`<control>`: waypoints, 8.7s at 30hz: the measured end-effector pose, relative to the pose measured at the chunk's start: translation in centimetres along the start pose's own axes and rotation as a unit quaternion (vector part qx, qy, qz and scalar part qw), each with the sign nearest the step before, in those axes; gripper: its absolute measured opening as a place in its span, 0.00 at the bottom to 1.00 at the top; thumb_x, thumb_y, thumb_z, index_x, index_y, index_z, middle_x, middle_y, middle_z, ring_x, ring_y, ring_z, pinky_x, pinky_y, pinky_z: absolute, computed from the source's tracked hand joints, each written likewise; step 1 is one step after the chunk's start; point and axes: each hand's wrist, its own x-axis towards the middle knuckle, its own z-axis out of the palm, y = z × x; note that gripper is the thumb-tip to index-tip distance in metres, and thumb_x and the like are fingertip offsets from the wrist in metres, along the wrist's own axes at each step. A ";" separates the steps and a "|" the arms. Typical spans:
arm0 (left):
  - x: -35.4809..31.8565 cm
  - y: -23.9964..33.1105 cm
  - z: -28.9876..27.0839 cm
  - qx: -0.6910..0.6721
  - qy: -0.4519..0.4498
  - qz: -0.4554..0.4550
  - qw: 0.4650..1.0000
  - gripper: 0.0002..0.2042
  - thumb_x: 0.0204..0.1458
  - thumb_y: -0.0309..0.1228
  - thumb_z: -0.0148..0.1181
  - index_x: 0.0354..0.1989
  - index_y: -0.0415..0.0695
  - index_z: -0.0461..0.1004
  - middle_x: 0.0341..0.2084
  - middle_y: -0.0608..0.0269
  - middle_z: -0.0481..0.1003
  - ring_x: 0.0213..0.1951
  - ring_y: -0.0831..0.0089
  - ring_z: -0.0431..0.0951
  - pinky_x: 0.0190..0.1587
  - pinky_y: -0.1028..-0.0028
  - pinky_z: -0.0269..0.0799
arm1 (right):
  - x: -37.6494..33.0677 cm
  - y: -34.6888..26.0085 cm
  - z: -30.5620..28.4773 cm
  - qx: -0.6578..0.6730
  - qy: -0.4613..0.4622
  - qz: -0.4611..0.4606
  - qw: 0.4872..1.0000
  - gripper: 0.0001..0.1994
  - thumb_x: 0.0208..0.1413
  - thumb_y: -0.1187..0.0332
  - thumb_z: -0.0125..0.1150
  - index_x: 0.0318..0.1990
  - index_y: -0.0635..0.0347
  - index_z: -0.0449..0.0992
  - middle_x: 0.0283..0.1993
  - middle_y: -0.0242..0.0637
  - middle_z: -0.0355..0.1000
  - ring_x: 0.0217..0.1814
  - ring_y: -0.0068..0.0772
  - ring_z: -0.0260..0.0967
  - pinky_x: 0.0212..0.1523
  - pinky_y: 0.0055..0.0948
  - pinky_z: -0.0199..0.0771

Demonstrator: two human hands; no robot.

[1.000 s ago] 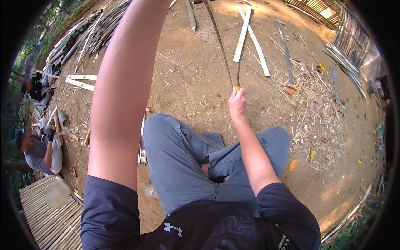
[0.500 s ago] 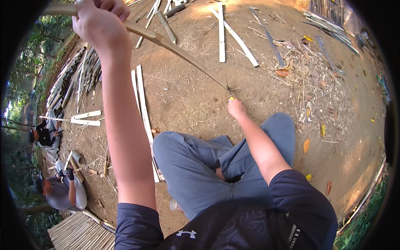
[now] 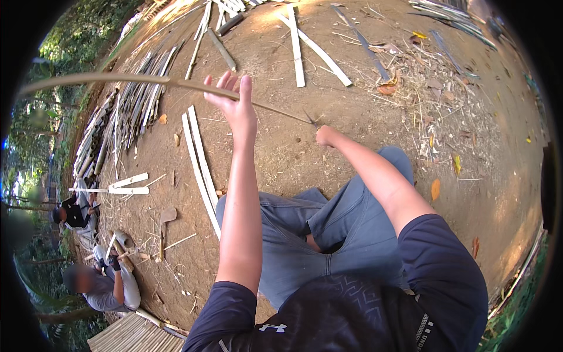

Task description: The person scrapes a bamboo strip using a small knife to smooth the surface while holding the strip by hand.

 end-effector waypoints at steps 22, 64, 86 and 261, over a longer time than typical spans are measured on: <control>-3.2 -13.1 -4.2 -0.165 0.137 0.018 0.977 0.14 0.71 0.42 0.34 0.34 0.47 0.54 0.22 0.69 0.59 0.22 0.79 0.61 0.30 0.73 0.69 | -5.6 -8.3 -4.3 0.157 0.087 0.274 0.945 0.18 0.69 0.57 0.43 0.48 0.66 0.69 0.41 0.49 0.79 0.44 0.50 0.79 0.44 0.47 0.78; -3.5 -13.9 -4.5 -0.154 0.124 -0.005 0.980 0.11 0.70 0.38 0.40 0.40 0.43 0.58 0.21 0.67 0.61 0.23 0.79 0.63 0.33 0.71 0.73 | -4.0 -5.5 2.6 0.087 0.138 0.278 0.946 0.16 0.67 0.55 0.46 0.46 0.62 0.63 0.36 0.55 0.78 0.37 0.58 0.78 0.36 0.53 0.79; -3.8 -12.4 -2.8 -0.195 0.112 0.004 0.974 0.10 0.70 0.36 0.41 0.39 0.42 0.59 0.22 0.68 0.59 0.24 0.79 0.61 0.31 0.73 0.66 | -4.7 -5.5 -0.9 0.155 0.120 0.279 0.940 0.19 0.68 0.54 0.45 0.53 0.60 0.58 0.40 0.57 0.77 0.40 0.58 0.77 0.35 0.51 0.78; -2.7 -12.1 -6.6 -0.084 0.255 0.060 0.961 0.16 0.70 0.39 0.36 0.27 0.47 0.57 0.15 0.73 0.57 0.14 0.84 0.56 0.16 0.80 0.55 | -7.2 -15.0 -4.7 0.162 0.033 0.172 0.971 0.19 0.69 0.56 0.41 0.50 0.65 0.67 0.43 0.54 0.78 0.48 0.52 0.78 0.47 0.47 0.77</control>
